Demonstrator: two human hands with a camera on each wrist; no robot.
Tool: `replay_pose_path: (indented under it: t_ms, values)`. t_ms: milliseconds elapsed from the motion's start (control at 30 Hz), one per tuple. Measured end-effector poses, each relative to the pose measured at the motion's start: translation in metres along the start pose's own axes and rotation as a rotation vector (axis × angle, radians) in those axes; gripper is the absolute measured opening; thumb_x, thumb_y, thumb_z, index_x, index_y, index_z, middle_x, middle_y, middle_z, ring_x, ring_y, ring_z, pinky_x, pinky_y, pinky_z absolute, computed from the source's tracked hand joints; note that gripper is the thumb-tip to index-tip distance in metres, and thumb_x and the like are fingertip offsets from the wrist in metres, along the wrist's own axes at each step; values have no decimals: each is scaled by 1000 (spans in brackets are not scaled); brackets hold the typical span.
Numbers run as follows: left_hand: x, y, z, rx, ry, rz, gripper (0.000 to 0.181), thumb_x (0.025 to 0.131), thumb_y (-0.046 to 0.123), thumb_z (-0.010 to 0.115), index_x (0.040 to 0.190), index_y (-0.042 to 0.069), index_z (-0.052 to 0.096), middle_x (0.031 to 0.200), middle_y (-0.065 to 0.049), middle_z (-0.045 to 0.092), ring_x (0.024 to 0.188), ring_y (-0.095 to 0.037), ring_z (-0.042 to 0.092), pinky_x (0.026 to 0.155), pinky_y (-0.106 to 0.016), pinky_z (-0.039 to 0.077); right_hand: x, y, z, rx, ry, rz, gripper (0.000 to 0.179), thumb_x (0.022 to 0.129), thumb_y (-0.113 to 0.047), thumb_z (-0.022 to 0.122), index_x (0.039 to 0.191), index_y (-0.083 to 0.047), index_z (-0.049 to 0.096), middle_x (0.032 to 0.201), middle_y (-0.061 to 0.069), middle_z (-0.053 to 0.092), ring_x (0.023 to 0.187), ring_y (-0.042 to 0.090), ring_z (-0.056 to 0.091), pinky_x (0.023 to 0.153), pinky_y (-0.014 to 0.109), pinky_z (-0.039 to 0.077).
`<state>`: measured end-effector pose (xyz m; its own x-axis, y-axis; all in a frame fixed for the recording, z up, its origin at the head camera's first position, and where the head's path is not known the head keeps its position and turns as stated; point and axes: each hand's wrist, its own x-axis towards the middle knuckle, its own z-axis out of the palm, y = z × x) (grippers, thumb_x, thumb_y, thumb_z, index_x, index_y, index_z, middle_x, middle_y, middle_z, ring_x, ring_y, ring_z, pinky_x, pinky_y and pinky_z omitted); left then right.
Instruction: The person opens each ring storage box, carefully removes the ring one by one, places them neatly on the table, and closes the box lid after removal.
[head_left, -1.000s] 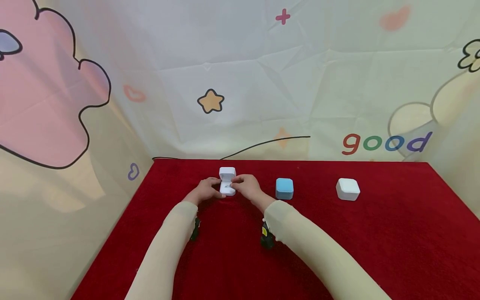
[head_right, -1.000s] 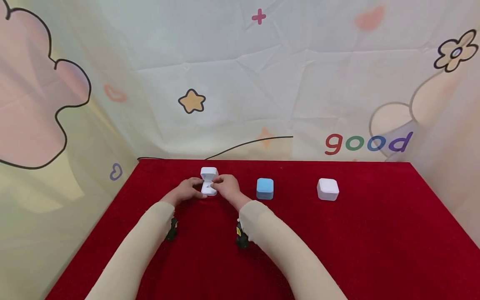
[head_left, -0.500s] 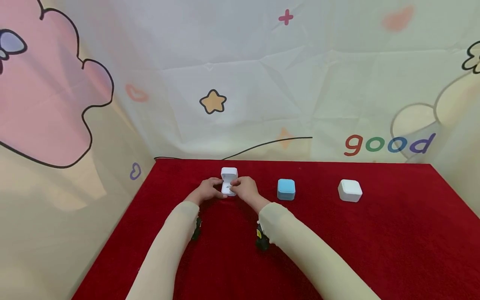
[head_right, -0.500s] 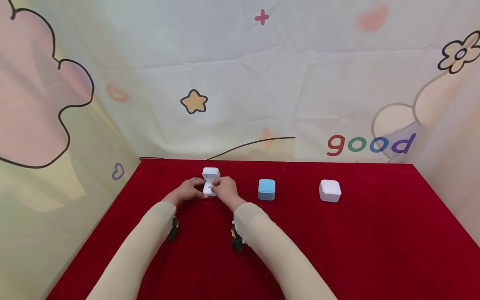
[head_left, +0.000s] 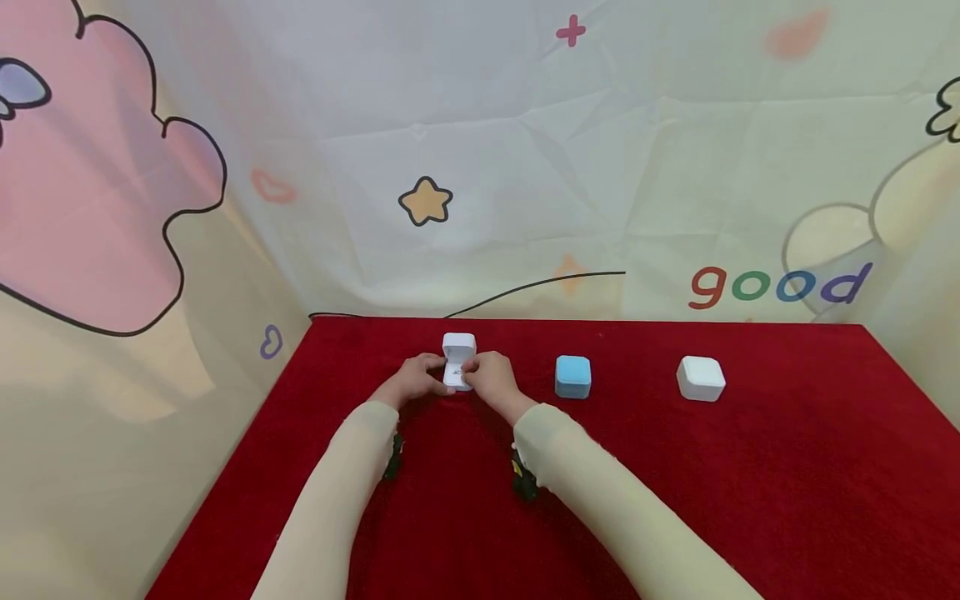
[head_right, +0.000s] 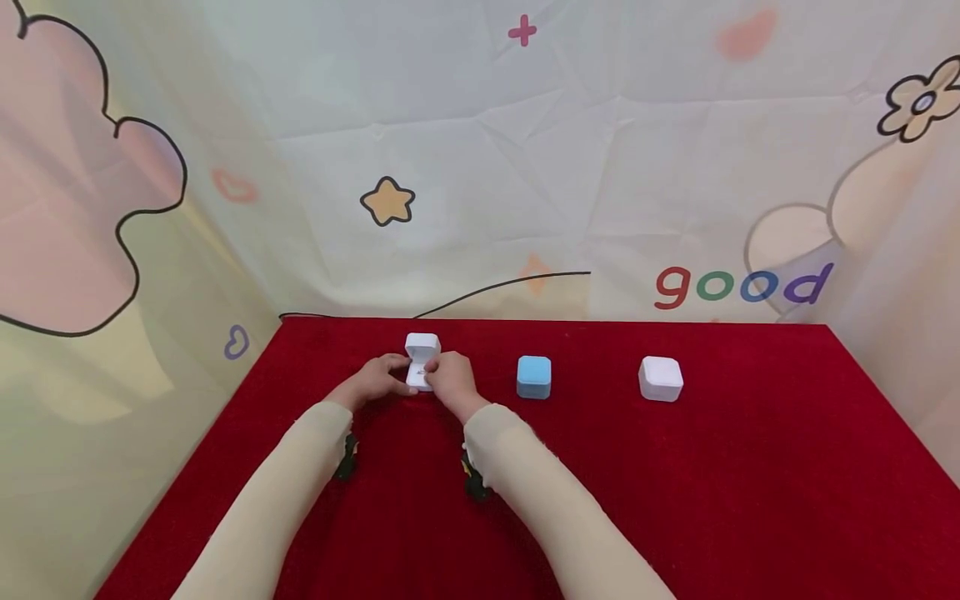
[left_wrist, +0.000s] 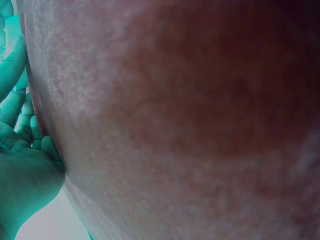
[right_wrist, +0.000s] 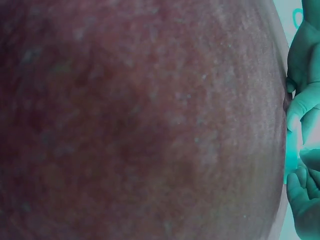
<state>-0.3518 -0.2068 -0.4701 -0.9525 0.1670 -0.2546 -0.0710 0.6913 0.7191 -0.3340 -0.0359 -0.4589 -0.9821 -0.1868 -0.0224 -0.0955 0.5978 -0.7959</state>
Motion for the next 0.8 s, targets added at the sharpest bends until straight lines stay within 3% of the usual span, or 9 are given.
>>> replay_pose_path:
  t_ms: [267,567,800]
  values:
    - [-2,0,0,1,3,4,67,90,9,75,150,-3,47,160,-22,43,151,-37,35,125,-49,34,1,-1,2,-37,9,-7,17,95,-2,66,105,2,79,110,16,77,100,26,66,83,31,57]
    - [-3,1,-1,-1,-14,-5,67,90,10,75,150,-1,48,161,-20,42,151,-37,35,125,-49,34,3,-6,0,-55,11,24,15,94,-2,67,102,1,80,110,17,78,103,26,67,81,29,58]
    - [3,-3,-3,14,-12,11,69,87,16,80,148,2,52,158,-19,46,148,-37,38,122,-47,39,5,-8,-1,-79,12,31,15,94,-1,66,97,3,80,102,16,78,90,22,64,70,23,51]
